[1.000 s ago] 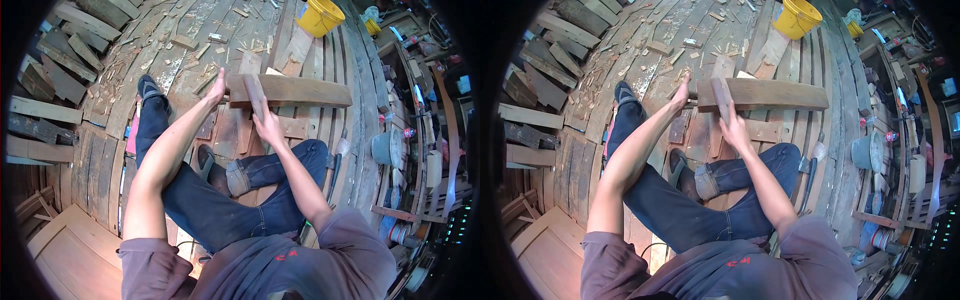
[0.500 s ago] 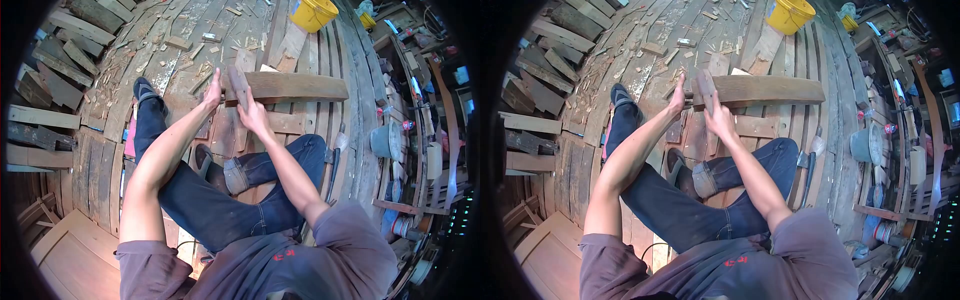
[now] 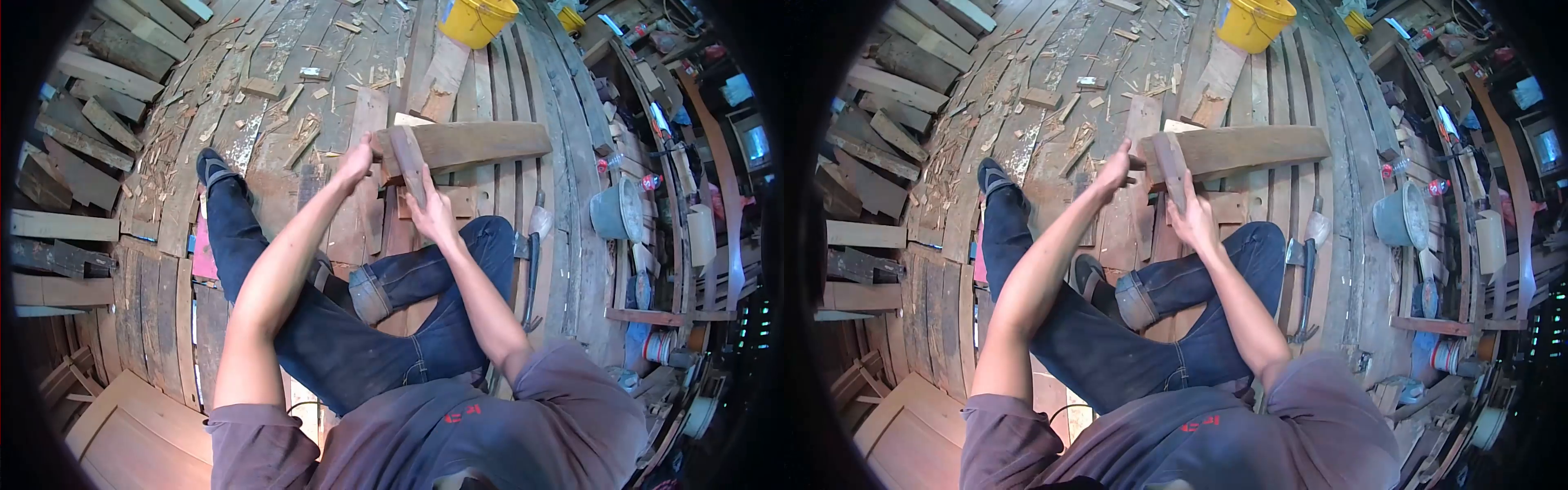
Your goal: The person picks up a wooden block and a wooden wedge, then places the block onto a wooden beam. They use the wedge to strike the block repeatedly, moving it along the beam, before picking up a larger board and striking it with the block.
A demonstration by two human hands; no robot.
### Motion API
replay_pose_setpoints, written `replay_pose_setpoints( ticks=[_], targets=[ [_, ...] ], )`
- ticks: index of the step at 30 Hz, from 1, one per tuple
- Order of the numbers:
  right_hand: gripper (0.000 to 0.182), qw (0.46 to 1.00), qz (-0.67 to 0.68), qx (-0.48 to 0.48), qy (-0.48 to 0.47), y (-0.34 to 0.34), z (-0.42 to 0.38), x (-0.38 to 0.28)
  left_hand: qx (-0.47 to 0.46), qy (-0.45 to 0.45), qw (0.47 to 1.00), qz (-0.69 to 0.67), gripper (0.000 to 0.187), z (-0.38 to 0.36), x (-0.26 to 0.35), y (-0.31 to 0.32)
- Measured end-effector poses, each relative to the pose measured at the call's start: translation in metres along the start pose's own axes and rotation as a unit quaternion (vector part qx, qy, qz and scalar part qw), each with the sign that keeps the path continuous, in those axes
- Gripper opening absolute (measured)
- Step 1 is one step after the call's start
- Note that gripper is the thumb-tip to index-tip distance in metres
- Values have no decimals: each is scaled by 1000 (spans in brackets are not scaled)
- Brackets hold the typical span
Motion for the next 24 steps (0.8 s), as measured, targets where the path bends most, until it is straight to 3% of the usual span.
replay_pose_setpoints(
  ticks=[1, 2, 4, 7, 10, 12, 13, 17, 19, 22, 24],
  targets=[
    [77, 999, 5, -25, 21, -6, 13, 0, -31, 11, 986, 161, 74, -5, 14, -10],
    [77, 999, 4, -37, 37, -11, 26, 0, 15, 5, 944, 331, 69, -9, 27, -17],
    [75, 996, 0, -61, 64, -20, 49, -2, 69, 32, 899, 431, 90, -4, 29, -22],
    [75, 998, 40, -46, 26, -17, 28, -2, 75, 45, 795, 600, 122, 9, 5, -14],
    [77, 998, 58, -19, -31, -2, -25, -2, 23, 140, 814, 564, 135, 14, -9, -15],
    [76, 993, 84, -81, 28, -3, -38, -5, 47, 155, 813, 559, 133, 15, -6, -19],
    [76, 990, 77, -104, 60, -7, -32, -12, 45, 161, 817, 552, 133, 17, -6, -22],
    [76, 995, 27, -86, 32, -7, 26, -9, 60, 170, 802, 569, 134, 12, -6, -22],
    [77, 991, 11, -118, 67, -17, 31, -19, 66, 148, 791, 591, 132, 4, -3, -17],
    [77, 997, 52, -36, -51, -6, -26, -7, 49, 107, 788, 605, 131, 3, 0, -15],
    [76, 996, 59, -43, -42, -1, -40, -4, 12, 60, 771, 634, 138, 3, 4, -15]
  ],
)
Point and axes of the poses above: each hand's wrist, its own z-axis towards the middle knuckle, its own y-axis out of the palm, x = y × z, the point moved 3 cm from there along z, towards the middle knuckle, and after that the axes turned 15 degrees about -x, right-handed, at the moved point
